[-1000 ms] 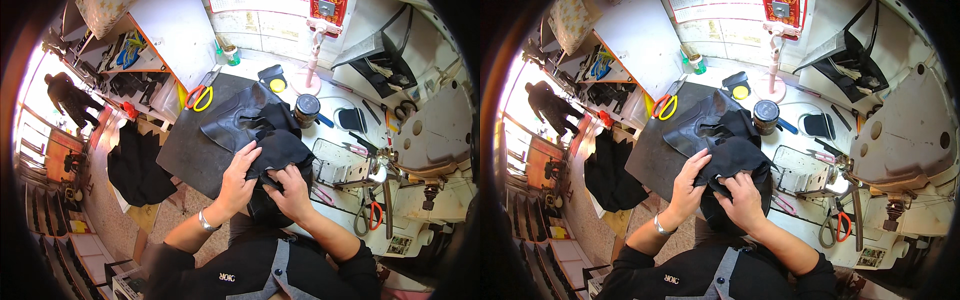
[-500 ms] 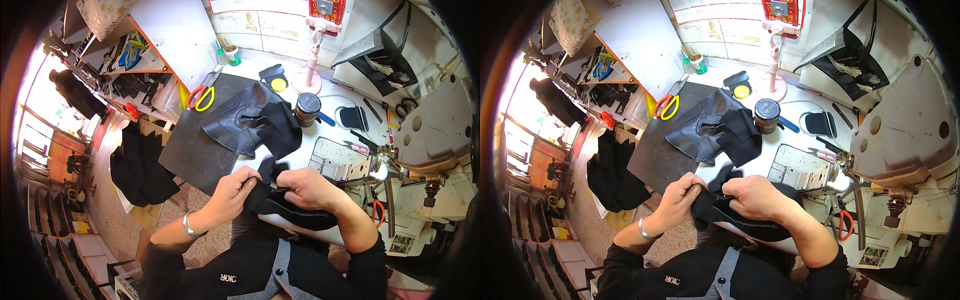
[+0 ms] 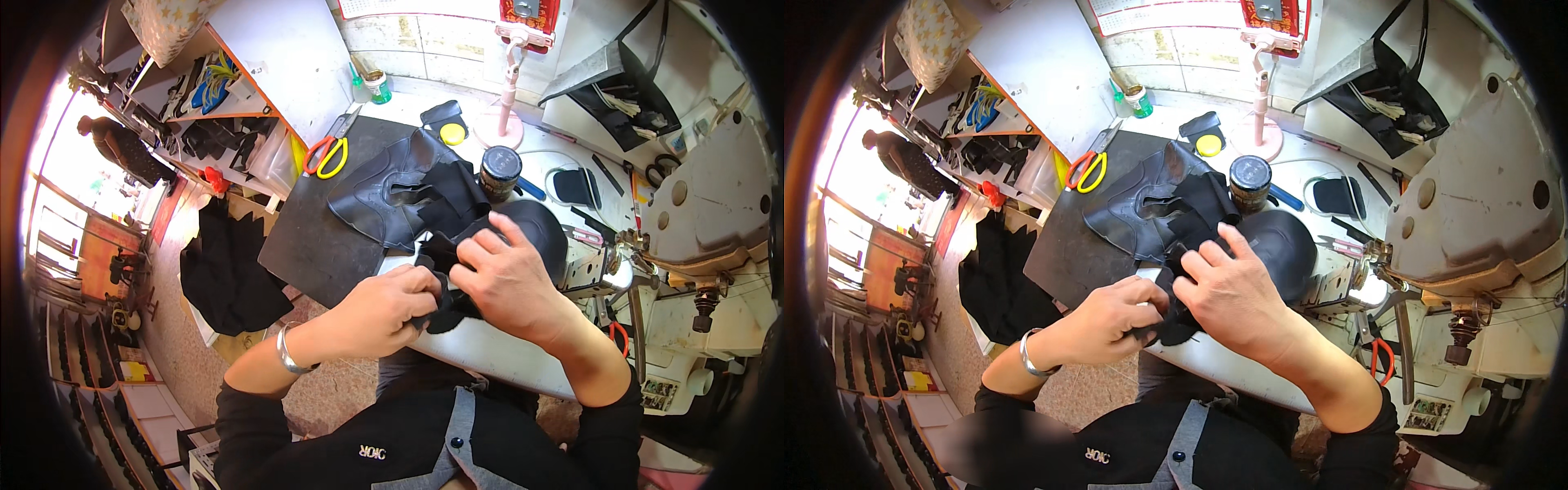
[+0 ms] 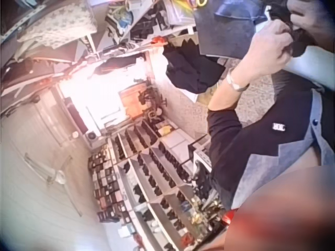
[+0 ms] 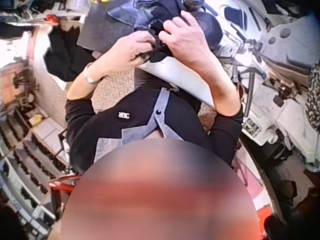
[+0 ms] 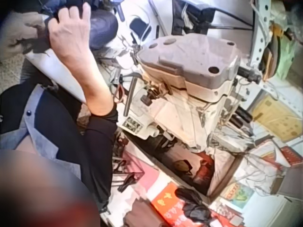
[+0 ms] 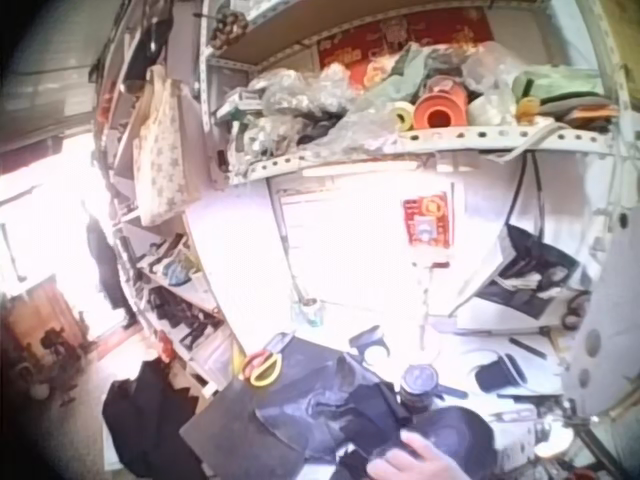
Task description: The person handles a black shoe, applies a substance to the sole with a brush, then cuts a piece of foam and inserts it into the shoe. The person continues to adjust the foam and apply more substance to the shoe's interior.
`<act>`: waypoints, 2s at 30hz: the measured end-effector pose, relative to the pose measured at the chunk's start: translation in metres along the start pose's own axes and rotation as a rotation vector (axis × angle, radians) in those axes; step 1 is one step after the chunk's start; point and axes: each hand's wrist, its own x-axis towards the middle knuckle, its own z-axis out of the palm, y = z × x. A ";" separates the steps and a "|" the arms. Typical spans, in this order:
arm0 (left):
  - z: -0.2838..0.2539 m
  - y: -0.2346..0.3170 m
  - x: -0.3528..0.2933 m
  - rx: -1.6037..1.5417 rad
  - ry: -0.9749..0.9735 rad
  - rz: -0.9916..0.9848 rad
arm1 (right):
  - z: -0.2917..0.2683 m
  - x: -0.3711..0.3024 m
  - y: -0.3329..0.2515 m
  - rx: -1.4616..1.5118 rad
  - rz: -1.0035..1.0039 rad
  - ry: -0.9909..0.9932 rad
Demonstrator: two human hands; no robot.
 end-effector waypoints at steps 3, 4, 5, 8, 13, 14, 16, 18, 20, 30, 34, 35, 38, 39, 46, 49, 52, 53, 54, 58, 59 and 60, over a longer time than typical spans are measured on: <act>0.008 -0.005 -0.003 -0.556 0.099 -0.416 | 0.003 -0.001 0.000 -0.126 0.158 0.187; 0.013 -0.005 -0.005 -0.745 0.158 -0.557 | 0.007 -0.001 0.003 -0.085 0.215 0.384; 0.019 -0.007 -0.003 -1.075 0.234 -0.642 | 0.011 -0.009 0.000 0.036 0.253 0.637; 0.041 -0.005 -0.001 -1.435 0.520 -0.613 | 0.030 -0.039 -0.021 0.558 0.421 0.915; 0.060 0.008 0.008 -1.466 0.547 -0.505 | 0.052 -0.067 -0.033 0.629 0.531 0.410; 0.061 0.011 0.011 -1.335 0.533 -0.519 | 0.052 -0.067 -0.034 0.655 0.533 0.370; 0.059 0.015 0.018 -1.083 0.508 -0.575 | 0.051 -0.059 -0.036 1.223 0.723 0.424; 0.055 0.019 0.023 -0.778 0.525 -0.370 | 0.043 -0.054 -0.036 1.451 0.869 0.479; 0.042 0.016 0.027 -0.646 0.505 -0.293 | 0.038 -0.047 -0.033 1.628 0.867 0.611; -0.020 -0.026 0.037 -0.989 0.042 -0.456 | 0.024 -0.038 -0.012 2.379 0.837 0.336; -0.022 -0.042 0.038 -0.718 0.095 -0.342 | 0.030 -0.038 -0.016 2.390 0.865 0.405; -0.020 -0.043 0.038 -0.588 0.234 -0.437 | 0.031 -0.037 -0.016 2.363 0.884 0.422; -0.014 -0.035 0.026 -1.078 0.526 -0.787 | 0.035 -0.035 -0.017 2.234 0.869 0.517; -0.006 -0.026 0.021 -1.141 0.480 -0.707 | 0.036 -0.033 -0.019 2.236 0.916 0.538; 0.030 -0.004 0.011 -1.058 0.465 -0.673 | 0.039 -0.021 -0.026 2.162 0.985 0.584; 0.024 -0.013 0.010 -0.970 0.443 -0.613 | 0.035 -0.025 -0.021 2.286 0.967 0.571; 0.027 -0.012 0.011 -0.746 0.486 -0.467 | 0.034 -0.031 -0.017 2.420 0.881 0.535; 0.028 -0.010 0.011 -0.813 0.463 -0.465 | 0.034 -0.033 -0.017 2.449 0.858 0.525; 0.030 -0.008 0.012 -0.945 0.469 -0.468 | 0.035 -0.034 -0.017 2.480 0.837 0.513; 0.034 -0.004 0.017 -1.262 0.545 -0.537 | 0.044 -0.039 -0.026 2.516 0.689 0.456; 0.036 -0.003 0.020 -1.341 0.593 -0.565 | 0.047 -0.040 -0.031 2.482 0.653 0.428; 0.038 -0.004 0.022 -1.421 0.640 -0.594 | 0.050 -0.041 -0.036 2.457 0.542 0.401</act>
